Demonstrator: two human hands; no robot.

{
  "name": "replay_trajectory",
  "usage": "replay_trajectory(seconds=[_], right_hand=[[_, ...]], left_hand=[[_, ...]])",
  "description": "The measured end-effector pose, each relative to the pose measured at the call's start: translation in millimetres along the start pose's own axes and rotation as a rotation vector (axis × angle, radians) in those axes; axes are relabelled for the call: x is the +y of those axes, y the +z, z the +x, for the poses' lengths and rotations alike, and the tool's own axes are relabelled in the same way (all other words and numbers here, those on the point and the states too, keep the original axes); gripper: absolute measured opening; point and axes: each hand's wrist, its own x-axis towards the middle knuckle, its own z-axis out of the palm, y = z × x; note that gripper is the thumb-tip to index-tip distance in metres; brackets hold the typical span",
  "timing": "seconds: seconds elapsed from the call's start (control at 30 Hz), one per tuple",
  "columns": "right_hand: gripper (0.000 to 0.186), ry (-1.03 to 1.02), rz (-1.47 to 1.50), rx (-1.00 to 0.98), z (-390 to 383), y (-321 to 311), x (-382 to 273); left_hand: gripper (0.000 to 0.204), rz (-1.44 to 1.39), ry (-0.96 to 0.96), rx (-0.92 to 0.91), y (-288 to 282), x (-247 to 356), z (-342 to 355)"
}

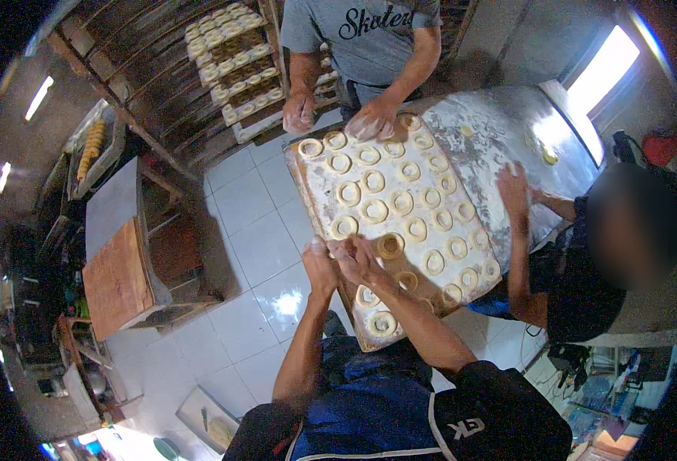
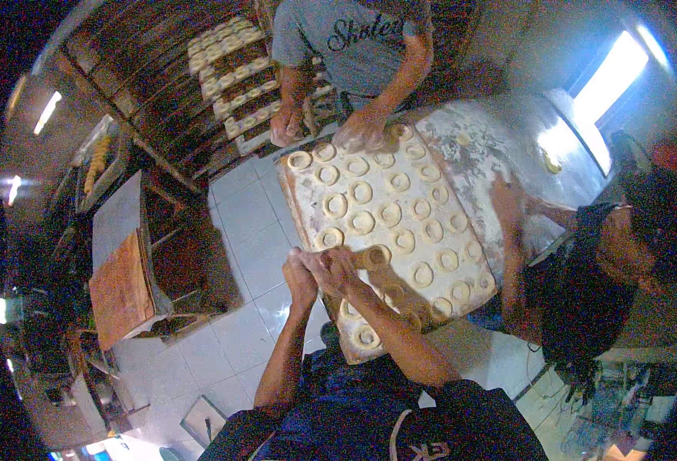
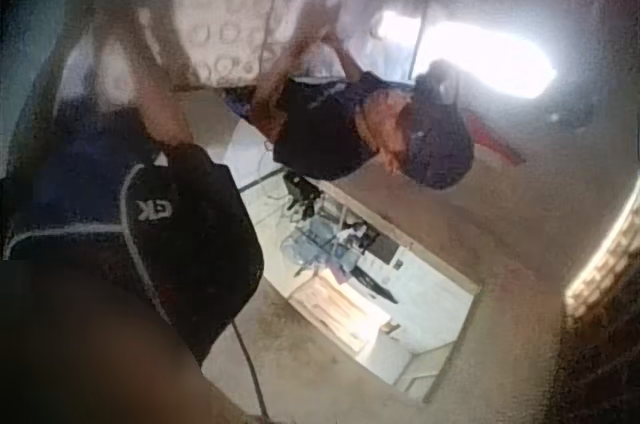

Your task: The person shapes small dough pieces into ring forms by hand and places them on a floured wooden board. A coworker also shapes dough nearby. The shaped dough is arranged in rows on the board.

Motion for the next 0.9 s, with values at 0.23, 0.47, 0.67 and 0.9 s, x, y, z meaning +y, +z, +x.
replay_trajectory(seconds=[0.23,0.47,0.67,0.9], right_hand=[[0.034,-0.234,0.369,0.078,63,8,33],[0.038,-0.176,-0.232,0.272,117,-24,33],[0.058,0.051,-0.388,0.087,92,-61,56],[0.025,-0.040,-0.486,0.691,81,-193,118]], left_hand=[[0.053,-0.096,0.117,0.017,5,-5,45],[0.034,0.441,0.214,0.076,17,-46,136],[0.027,0.408,0.195,-0.060,12,-53,138],[0.020,0.414,0.235,-0.073,31,-50,135]])
